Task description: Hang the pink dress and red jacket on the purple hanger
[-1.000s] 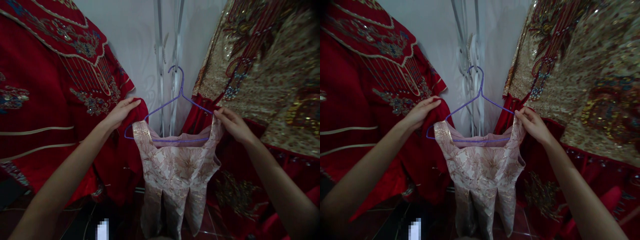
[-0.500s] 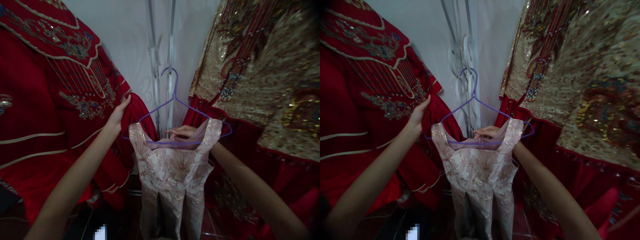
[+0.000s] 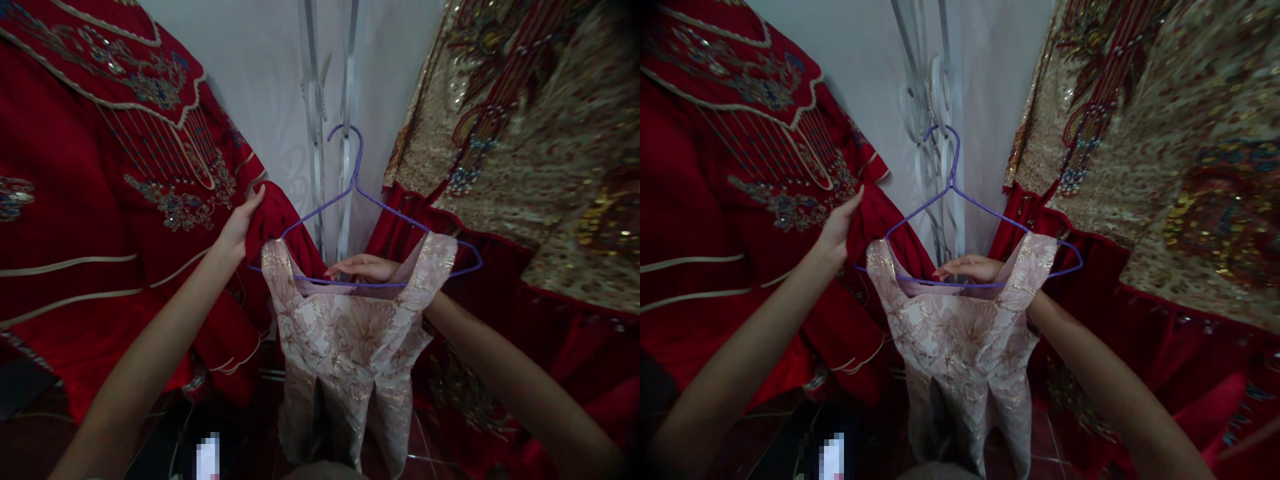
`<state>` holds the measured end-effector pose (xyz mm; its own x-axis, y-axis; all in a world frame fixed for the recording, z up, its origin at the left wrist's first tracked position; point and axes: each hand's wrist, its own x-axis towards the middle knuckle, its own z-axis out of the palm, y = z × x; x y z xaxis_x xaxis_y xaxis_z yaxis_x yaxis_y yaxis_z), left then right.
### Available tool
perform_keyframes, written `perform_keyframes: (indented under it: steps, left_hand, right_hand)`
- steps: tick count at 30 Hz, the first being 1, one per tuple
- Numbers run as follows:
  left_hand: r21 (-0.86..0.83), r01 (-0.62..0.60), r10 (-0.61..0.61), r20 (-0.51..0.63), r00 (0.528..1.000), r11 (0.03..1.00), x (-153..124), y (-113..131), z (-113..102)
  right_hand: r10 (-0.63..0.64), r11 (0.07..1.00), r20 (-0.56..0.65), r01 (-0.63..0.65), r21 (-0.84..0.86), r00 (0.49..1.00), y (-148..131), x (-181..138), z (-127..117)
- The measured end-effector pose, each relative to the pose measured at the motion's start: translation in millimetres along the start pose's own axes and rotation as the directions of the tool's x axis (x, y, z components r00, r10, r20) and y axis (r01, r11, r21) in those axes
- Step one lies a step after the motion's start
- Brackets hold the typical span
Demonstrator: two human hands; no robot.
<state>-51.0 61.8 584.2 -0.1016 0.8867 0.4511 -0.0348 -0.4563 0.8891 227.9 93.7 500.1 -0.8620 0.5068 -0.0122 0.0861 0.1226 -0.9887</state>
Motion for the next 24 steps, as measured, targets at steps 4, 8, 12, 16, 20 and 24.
perform_keyframes:
  steps: [4,8,12,16,20,24]
  left_hand:
    - [-0.038,0.040,-0.040,0.022,0.999,0.998,-1.3,-0.1,4.7]
    - [-0.163,0.156,-0.147,0.066,0.987,0.974,-4.0,1.9,6.1]
    - [-0.288,0.236,-0.219,0.089,0.972,0.928,-7.0,4.3,5.9]
    - [-0.341,0.252,-0.235,0.090,0.968,0.906,-6.3,3.3,8.4]
    - [-0.314,0.225,-0.207,0.088,0.974,0.922,2.1,-4.6,11.9]
    - [-0.227,0.180,-0.166,0.083,0.983,0.957,10.1,-11.9,12.1]
  right_hand:
    - [-0.033,0.998,0.042,0.036,-0.053,0.999,-7.6,-4.2,1.4]
    - [0.061,0.990,-0.004,-0.061,-0.129,0.998,-7.9,-2.5,0.8]
    - [0.069,0.991,-0.217,-0.092,-0.098,0.974,0.7,-0.2,2.3]
    - [-0.134,0.969,-0.467,0.018,-0.246,0.874,9.3,1.4,-1.1]
    - [-0.451,0.815,-0.681,-0.046,-0.578,0.577,12.5,-8.9,-21.7]
    - [-0.546,0.611,-0.733,-0.407,-0.679,0.405,10.3,-43.6,-46.4]
